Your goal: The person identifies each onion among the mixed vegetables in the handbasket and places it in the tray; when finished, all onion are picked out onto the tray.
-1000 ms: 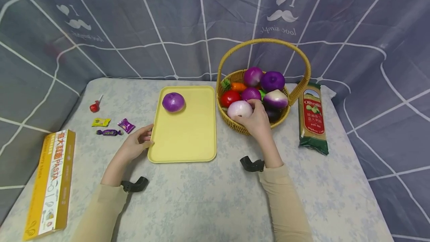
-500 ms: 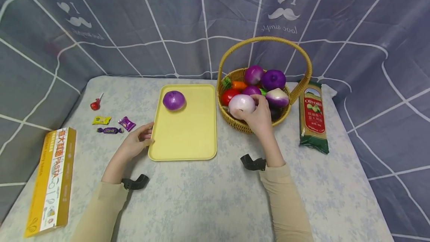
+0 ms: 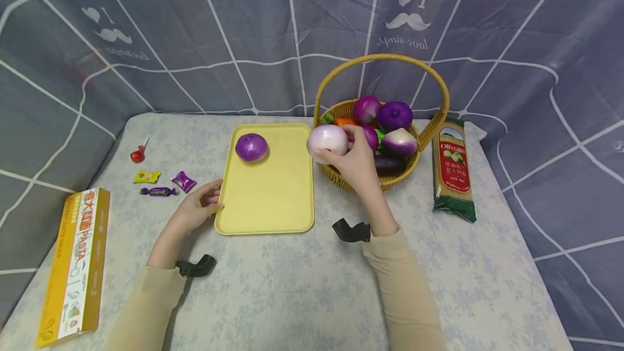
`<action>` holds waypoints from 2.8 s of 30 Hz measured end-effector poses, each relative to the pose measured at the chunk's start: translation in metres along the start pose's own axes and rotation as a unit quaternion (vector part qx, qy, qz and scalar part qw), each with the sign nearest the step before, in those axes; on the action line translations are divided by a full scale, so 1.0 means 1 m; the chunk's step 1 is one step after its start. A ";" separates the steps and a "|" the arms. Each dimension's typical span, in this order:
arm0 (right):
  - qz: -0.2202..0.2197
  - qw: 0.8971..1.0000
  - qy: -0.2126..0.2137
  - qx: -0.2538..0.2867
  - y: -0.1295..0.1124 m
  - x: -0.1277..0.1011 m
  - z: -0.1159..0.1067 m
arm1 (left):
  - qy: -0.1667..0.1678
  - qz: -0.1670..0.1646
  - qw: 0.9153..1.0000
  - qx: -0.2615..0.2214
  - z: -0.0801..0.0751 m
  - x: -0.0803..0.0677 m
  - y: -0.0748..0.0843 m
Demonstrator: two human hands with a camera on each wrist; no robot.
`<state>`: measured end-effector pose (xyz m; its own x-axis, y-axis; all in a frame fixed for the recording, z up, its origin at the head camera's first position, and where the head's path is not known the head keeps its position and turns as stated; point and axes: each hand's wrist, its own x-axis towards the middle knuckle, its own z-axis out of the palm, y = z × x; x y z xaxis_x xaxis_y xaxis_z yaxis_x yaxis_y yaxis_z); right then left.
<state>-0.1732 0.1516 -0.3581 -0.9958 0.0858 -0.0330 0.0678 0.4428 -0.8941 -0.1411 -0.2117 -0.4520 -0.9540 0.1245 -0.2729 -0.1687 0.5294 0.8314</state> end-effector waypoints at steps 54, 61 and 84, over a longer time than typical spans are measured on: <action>0.034 0.999 0.026 0.001 0.021 0.052 0.144 | 0.002 0.004 1.000 -0.014 0.005 0.001 0.001; 0.027 0.999 0.033 -0.003 0.021 0.054 0.148 | 0.006 -0.007 1.000 -0.011 0.005 -0.001 0.000; -0.084 0.992 0.048 -0.080 -0.013 -0.003 0.095 | 0.006 -0.011 1.000 -0.010 0.004 0.000 0.000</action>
<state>-0.1765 0.0611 -0.3889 -0.9840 0.0800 0.1591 -0.0811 0.5941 -0.8003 -0.1399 -0.2080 -0.4542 -0.9529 0.1017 -0.2857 -0.1952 0.5152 0.8345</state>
